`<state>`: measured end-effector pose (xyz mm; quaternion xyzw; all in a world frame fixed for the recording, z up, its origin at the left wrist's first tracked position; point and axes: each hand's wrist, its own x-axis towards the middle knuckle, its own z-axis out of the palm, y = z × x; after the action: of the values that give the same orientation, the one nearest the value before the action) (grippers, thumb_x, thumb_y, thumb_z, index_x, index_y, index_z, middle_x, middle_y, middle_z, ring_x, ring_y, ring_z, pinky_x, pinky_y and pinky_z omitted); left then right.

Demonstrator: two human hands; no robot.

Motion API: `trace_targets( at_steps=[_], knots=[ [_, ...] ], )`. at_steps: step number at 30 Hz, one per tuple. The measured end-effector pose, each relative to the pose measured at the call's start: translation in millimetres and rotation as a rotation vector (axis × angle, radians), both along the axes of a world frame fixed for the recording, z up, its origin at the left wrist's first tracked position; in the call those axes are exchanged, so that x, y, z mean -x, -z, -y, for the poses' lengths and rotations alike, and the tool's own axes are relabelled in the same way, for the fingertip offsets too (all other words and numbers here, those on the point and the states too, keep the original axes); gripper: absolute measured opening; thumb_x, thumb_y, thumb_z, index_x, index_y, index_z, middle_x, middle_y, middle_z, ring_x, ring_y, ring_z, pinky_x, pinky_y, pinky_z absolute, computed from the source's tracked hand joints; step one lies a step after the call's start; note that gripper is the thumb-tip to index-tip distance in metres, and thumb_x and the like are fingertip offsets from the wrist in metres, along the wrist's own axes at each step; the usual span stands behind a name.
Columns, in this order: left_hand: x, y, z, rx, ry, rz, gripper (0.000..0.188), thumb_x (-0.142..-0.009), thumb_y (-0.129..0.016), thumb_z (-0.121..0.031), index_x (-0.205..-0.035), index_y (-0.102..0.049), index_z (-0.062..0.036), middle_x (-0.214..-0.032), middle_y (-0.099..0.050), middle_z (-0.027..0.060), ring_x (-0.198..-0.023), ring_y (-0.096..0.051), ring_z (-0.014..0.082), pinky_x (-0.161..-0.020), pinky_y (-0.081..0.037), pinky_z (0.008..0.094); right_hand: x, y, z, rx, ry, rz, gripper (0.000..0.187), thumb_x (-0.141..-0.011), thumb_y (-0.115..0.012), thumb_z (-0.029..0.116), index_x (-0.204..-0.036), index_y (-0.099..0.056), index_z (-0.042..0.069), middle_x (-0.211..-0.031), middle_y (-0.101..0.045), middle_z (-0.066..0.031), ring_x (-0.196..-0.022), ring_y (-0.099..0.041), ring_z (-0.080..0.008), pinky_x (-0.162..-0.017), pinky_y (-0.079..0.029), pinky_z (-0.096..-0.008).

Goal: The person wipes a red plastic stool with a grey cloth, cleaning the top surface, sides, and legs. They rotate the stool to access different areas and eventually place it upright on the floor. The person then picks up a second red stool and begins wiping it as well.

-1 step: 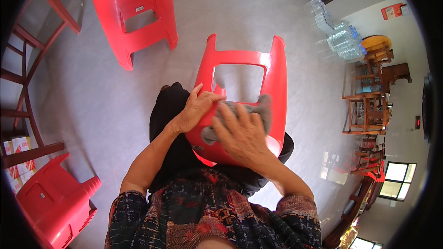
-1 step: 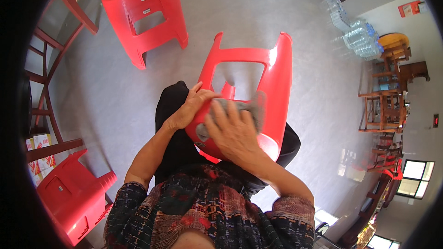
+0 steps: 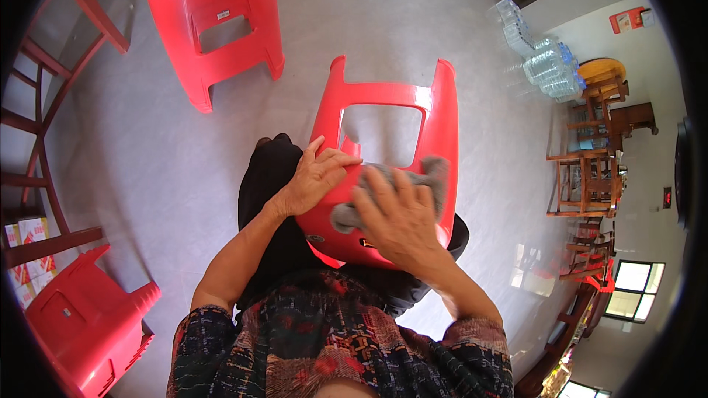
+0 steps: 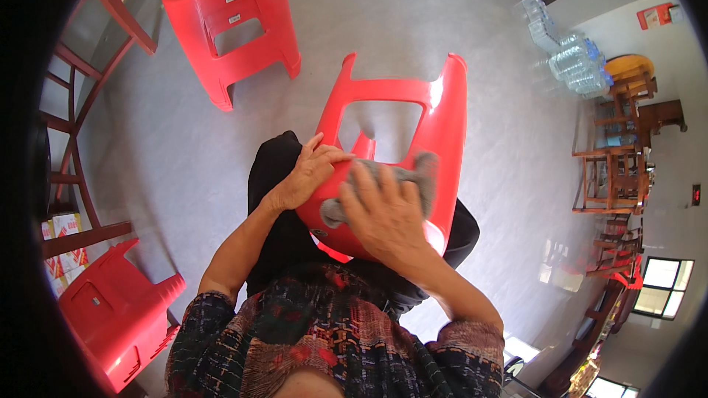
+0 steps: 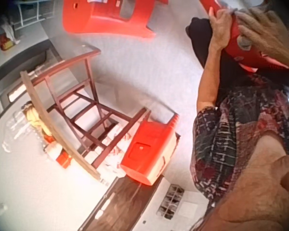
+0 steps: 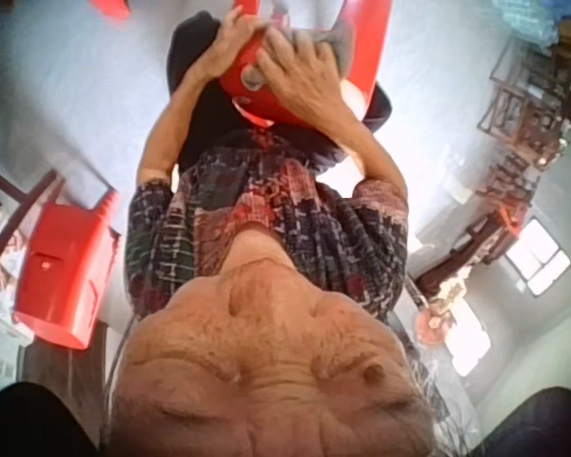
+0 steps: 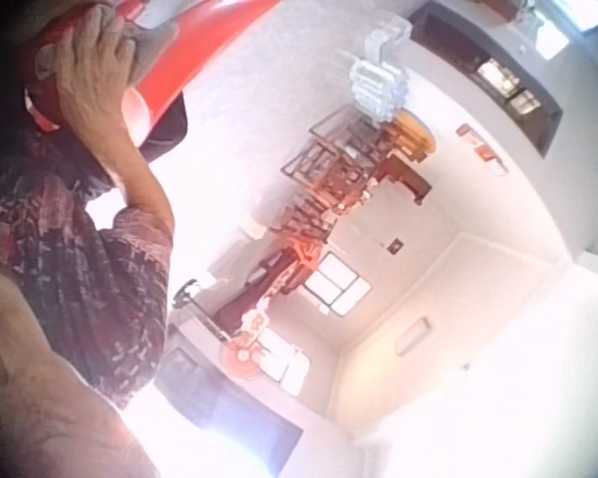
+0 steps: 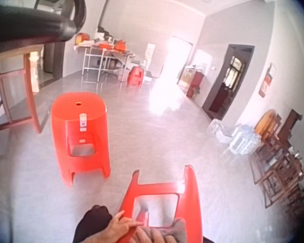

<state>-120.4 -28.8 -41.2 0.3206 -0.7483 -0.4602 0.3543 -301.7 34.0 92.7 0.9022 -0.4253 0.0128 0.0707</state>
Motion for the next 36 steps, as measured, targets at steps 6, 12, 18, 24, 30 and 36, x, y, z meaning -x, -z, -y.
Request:
trace_targets(
  at_steps=[6, 12, 18, 24, 30, 36],
  knots=[
    [12, -16, 3, 0.084, -0.097, 0.127, 0.039, -0.081, -0.069, -0.039, -0.102, -0.064, -0.0074, -0.103, -0.063, 0.0112, -0.13, -0.04, 0.0362, -0.111, -0.023, 0.0507, 89, 3, 32, -0.24, 0.403, 0.267, 0.051, -0.085, -0.059, 0.033, -0.131, -0.049, 0.011, -0.141, -0.042, -0.0122, -0.125, -0.039, -0.0361, -0.102, -0.033, -0.0484],
    [14, -12, 15, 0.139, 0.045, 0.075, 0.039, -0.077, -0.072, -0.035, -0.094, -0.06, -0.0019, -0.1, -0.061, 0.0138, -0.118, -0.051, 0.031, -0.109, -0.022, 0.0529, 161, 67, 119, -0.364, 0.711, 0.362, 0.054, -0.095, -0.044, 0.042, -0.139, -0.04, 0.012, -0.149, -0.031, -0.0127, -0.134, -0.029, -0.0383, -0.108, -0.027, -0.0494],
    [5, -11, 23, 0.128, 0.066, 0.039, 0.04, -0.076, -0.071, -0.041, -0.089, -0.061, -0.0039, -0.081, -0.059, 0.0088, -0.09, -0.057, 0.0242, -0.108, -0.02, 0.0497, 97, 56, 191, -0.454, 0.677, -0.007, 0.057, -0.091, -0.045, 0.05, -0.139, -0.041, 0.021, -0.149, -0.031, -0.0139, -0.135, -0.027, -0.0377, -0.104, -0.023, -0.0567],
    [3, -7, 27, 0.117, 0.05, -0.023, 0.039, -0.076, -0.07, -0.042, -0.086, -0.062, -0.0053, -0.074, -0.056, 0.0079, -0.084, -0.056, 0.0237, -0.105, -0.022, 0.0511, 13, 102, 237, -0.593, 0.396, -0.208, 0.054, -0.089, -0.048, 0.049, -0.137, -0.042, 0.024, -0.142, -0.039, -0.0128, -0.127, -0.033, -0.0393, -0.098, -0.027, -0.0578],
    [-1, -10, 32, 0.103, 0.049, -0.053, 0.038, -0.076, -0.069, -0.043, -0.084, -0.061, -0.0065, -0.07, -0.056, 0.0085, -0.082, -0.055, 0.0245, -0.103, -0.024, 0.052, -72, 170, 250, -0.59, -0.073, -0.366, 0.045, -0.086, -0.052, 0.044, -0.125, -0.055, 0.023, -0.132, -0.049, -0.0106, -0.122, -0.039, -0.0368, -0.095, -0.031, -0.0558],
    [2, -9, 34, 0.073, -0.023, -0.092, 0.038, -0.075, -0.07, -0.044, -0.081, -0.059, -0.0077, -0.066, -0.057, 0.0049, -0.082, -0.053, 0.0217, -0.097, -0.026, 0.0503, -96, 206, 280, -0.7, -0.186, -0.653, 0.038, -0.083, -0.054, 0.041, -0.113, -0.066, 0.022, -0.12, -0.06, -0.0082, -0.12, -0.045, -0.0338, -0.095, -0.032, -0.0524]
  ],
)
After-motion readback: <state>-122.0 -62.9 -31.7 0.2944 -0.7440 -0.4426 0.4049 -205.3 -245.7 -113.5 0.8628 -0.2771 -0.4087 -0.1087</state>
